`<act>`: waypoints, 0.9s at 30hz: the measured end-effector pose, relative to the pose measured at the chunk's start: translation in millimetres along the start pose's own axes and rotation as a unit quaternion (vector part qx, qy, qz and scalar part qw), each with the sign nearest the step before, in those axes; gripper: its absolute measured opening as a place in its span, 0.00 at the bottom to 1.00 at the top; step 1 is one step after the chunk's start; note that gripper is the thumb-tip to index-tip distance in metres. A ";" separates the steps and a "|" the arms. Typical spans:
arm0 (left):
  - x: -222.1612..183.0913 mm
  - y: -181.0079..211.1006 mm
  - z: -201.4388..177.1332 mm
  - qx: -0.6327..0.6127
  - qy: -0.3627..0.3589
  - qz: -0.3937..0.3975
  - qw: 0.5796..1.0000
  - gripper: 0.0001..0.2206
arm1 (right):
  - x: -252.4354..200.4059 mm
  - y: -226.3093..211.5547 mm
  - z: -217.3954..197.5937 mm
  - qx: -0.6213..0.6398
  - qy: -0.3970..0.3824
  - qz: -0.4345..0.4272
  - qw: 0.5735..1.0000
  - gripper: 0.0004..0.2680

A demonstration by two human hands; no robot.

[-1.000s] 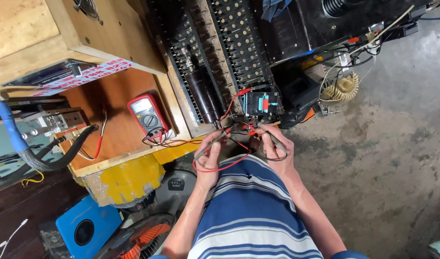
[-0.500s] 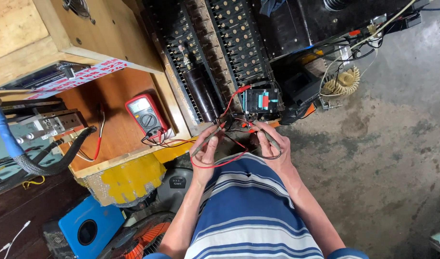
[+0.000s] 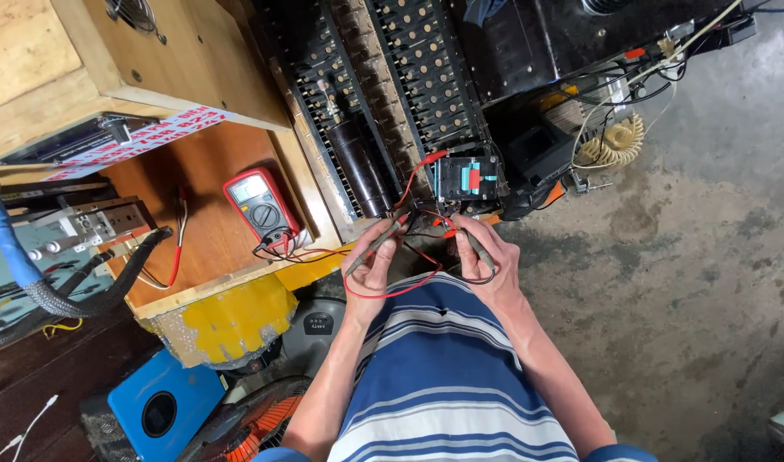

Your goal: Testing electrical components on a large battery pack assembly using a digital multimeter.

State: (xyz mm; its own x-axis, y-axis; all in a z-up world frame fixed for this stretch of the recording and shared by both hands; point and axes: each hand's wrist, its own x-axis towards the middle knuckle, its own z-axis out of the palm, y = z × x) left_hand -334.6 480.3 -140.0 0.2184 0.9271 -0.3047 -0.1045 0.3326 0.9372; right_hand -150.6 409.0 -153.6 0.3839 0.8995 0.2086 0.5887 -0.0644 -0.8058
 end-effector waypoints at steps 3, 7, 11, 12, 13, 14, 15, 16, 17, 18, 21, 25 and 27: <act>12.2 7.5 8.7 0.019 -0.017 0.027 0.999 0.12 | 0.0 1.8 1.3 -0.022 0.007 -0.011 1.000 0.07; 36.0 9.4 19.4 0.073 -0.055 0.084 0.992 0.11 | 7.0 -8.5 -0.1 -0.047 0.017 -0.029 0.998 0.06; 75.2 6.5 32.7 0.162 -0.084 0.152 0.971 0.10 | 0.5 0.7 2.7 -0.056 0.017 -0.023 0.998 0.06; 85.6 5.8 36.1 0.192 -0.104 0.143 0.965 0.10 | 0.0 0.9 3.4 -0.060 0.023 -0.023 0.998 0.06; 95.9 5.2 39.5 0.222 -0.124 0.133 0.958 0.11 | -0.4 0.9 3.9 -0.064 0.030 -0.022 0.997 0.07; 104.8 3.2 40.5 0.223 -0.125 0.135 0.957 0.11 | -1.1 2.0 4.2 -0.064 0.031 -0.023 0.997 0.07; 113.7 1.5 41.7 0.226 -0.152 0.132 0.953 0.09 | -1.7 3.0 4.3 -0.074 0.033 -0.030 0.996 0.07; 123.3 0.0 42.7 0.230 -0.179 0.130 0.948 0.08 | -1.8 4.2 4.9 -0.083 0.036 -0.036 0.995 0.06; 127.2 -1.4 44.2 0.231 -0.179 0.132 0.947 0.08 | -0.6 1.6 4.7 -0.082 0.037 -0.037 0.995 0.06; 130.5 -2.9 46.2 0.232 -0.189 0.135 0.945 0.08 | 0.0 -1.2 4.0 -0.083 0.041 -0.043 0.995 0.06; 136.9 -7.7 50.5 0.246 -0.206 0.142 0.936 0.10 | -0.6 -1.1 3.1 -0.090 0.046 -0.052 0.994 0.06; 139.9 -4.6 54.4 0.281 -0.206 0.137 0.927 0.08 | 1.7 -2.7 3.1 -0.083 0.048 -0.051 0.994 0.06; 140.8 -3.0 53.8 0.275 -0.209 0.137 0.928 0.08 | 4.2 -1.7 3.1 -0.080 0.047 -0.050 0.994 0.06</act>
State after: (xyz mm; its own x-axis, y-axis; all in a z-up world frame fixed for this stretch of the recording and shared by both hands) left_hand -251.4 600.5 -176.5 0.6268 0.7772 -0.0564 0.2732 -0.1513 0.9500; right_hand -152.1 414.3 -153.1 0.3776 0.8610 0.3408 0.7300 -0.0504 -0.6816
